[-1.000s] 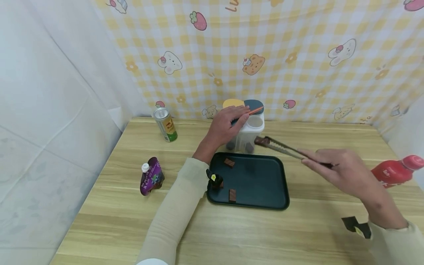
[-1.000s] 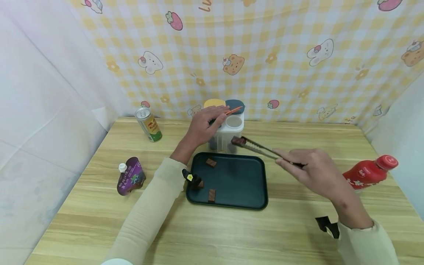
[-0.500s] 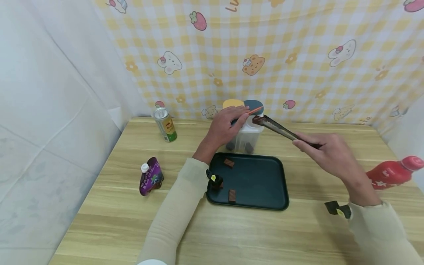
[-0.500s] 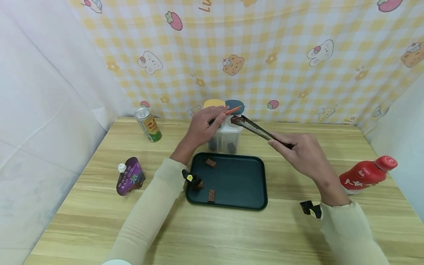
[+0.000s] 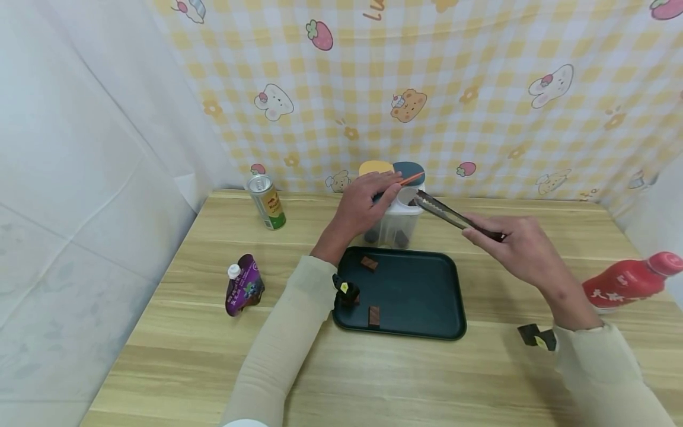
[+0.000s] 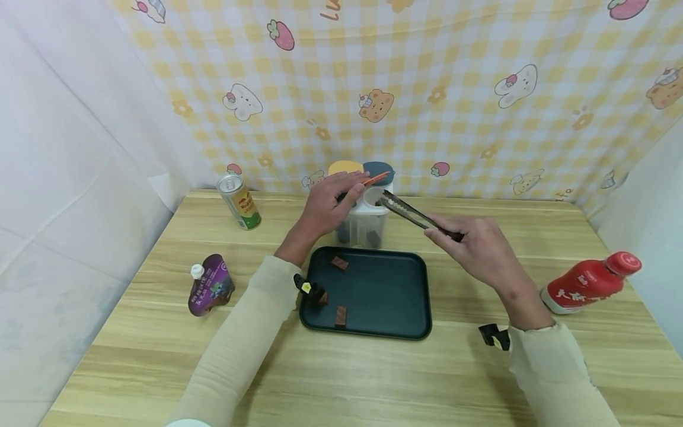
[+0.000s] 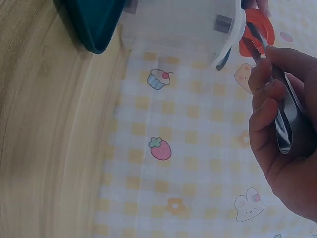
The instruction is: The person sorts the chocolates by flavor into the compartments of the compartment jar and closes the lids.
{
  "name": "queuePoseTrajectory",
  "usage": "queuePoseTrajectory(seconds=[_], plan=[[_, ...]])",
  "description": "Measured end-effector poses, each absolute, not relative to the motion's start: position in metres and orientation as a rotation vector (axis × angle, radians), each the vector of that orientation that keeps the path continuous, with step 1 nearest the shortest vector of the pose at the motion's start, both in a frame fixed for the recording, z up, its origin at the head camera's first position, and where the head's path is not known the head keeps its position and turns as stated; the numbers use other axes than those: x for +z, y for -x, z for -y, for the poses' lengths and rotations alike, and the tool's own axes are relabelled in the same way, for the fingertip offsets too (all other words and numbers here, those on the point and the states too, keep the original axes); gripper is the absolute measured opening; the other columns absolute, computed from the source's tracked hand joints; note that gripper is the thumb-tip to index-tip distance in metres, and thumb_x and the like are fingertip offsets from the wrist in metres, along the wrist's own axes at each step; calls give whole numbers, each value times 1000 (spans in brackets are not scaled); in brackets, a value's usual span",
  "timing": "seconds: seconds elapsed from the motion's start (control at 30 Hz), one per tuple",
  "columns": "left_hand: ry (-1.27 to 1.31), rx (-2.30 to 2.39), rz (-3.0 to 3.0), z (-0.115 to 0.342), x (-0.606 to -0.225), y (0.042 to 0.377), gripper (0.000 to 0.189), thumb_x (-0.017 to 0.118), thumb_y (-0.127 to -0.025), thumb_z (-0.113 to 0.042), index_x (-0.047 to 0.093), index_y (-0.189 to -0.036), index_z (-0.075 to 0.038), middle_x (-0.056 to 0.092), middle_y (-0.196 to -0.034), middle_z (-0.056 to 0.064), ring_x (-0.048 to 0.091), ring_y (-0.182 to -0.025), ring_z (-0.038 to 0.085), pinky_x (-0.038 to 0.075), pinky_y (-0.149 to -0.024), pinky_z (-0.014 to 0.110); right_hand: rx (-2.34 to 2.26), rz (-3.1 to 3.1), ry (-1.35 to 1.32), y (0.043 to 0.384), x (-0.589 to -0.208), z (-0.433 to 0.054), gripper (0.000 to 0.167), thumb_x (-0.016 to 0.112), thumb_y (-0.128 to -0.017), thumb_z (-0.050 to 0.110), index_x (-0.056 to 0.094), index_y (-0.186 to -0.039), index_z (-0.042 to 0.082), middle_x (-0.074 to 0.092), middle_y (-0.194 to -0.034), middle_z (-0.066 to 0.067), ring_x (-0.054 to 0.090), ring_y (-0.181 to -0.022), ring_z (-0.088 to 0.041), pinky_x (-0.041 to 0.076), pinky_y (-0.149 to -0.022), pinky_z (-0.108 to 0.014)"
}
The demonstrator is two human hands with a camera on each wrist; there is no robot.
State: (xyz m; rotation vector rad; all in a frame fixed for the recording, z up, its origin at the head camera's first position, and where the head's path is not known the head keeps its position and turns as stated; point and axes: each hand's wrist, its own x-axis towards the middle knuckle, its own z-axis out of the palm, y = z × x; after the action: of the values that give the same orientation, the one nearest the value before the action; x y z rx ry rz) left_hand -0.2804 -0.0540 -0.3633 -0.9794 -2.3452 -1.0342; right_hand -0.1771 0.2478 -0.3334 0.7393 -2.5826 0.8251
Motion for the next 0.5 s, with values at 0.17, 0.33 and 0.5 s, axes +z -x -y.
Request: queuePoseTrajectory(seconds=[0.17,0.33,0.5], plan=[[979,-1039,2343,54,-364,280,36,54,-109,-27,68,-137,-10,65,-139,5,53,-135,16,27,-117,22,808,2603,-724,176,-333,-248,35,79,-93,11,74,-128,7,59,-69,6,39,-51,-8,29,-44,-22],[977,-1037,2339,54,-363,280,36,55,-109,-27,68,-138,-10,65,-139,5,53,-135,16,27,-117,23,803,2605,-723,176,-334,-247,35,78,-94,12,74,-128,5,59,-68,6,40,-51,-8,30,-44,-23],[980,-1039,2340,54,-363,280,37,54,-109,-27,67,-138,-10,65,-139,5,53,-136,16,27,-117,23,796,2601,-729,177,-334,-247,35,78,-94,12,74,-128,5,61,-69,6,41,-51,-8,30,-45,-23]])
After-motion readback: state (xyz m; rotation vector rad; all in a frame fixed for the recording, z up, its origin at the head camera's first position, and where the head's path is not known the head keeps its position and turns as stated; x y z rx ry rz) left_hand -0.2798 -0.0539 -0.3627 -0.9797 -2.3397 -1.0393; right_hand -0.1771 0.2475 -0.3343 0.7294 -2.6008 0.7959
